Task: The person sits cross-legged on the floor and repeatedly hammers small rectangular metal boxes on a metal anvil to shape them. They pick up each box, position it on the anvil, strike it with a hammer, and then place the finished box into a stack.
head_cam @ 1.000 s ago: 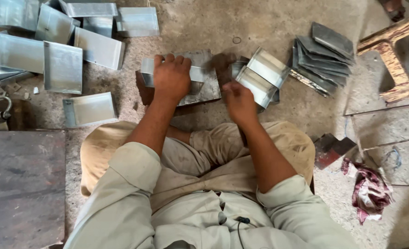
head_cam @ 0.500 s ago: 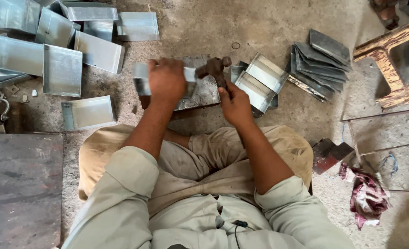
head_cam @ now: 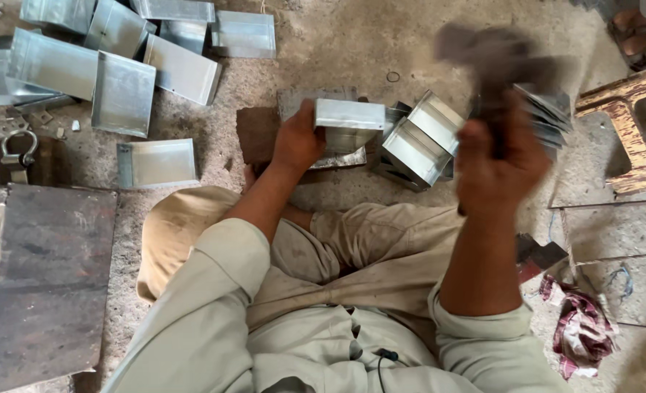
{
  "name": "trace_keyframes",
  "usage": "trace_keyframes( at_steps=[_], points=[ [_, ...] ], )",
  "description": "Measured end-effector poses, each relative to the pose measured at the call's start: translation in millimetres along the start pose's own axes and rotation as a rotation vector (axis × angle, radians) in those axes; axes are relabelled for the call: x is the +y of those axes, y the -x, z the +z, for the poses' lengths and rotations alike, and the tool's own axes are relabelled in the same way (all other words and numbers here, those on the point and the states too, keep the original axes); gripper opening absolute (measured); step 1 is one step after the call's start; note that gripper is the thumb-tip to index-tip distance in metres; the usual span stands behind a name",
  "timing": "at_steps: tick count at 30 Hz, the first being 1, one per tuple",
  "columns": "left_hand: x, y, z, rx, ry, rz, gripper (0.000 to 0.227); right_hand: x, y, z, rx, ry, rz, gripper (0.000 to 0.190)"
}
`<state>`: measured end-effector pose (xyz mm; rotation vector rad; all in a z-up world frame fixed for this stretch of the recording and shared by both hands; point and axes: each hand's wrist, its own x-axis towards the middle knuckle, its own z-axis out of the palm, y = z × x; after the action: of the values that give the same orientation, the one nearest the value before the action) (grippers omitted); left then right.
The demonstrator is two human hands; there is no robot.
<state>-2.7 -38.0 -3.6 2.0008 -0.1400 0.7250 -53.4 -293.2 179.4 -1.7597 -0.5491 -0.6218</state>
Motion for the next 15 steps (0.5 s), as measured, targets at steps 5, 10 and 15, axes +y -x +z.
trace_keyframes(
  at_steps=[5,10,15],
  points=[
    [-22.6,8.1,24.5,-0.006,-0.099,-0.014,0.044,-17.1,-28.9,25.5,0.162,-0.343,-0.264,0.037],
    [-20.8,4.1,24.3,-0.025,-0.096,-0.061,0.041,-4.1,-26.0,82.8,-0.493,0.342,-0.032,0.040],
    [-17.1,7.3,27.5,-0.013,-0.095,-0.028,0.039,-10.2,-13.2,85.4,-0.414,0.346,-0.024,0.040]
  ],
)
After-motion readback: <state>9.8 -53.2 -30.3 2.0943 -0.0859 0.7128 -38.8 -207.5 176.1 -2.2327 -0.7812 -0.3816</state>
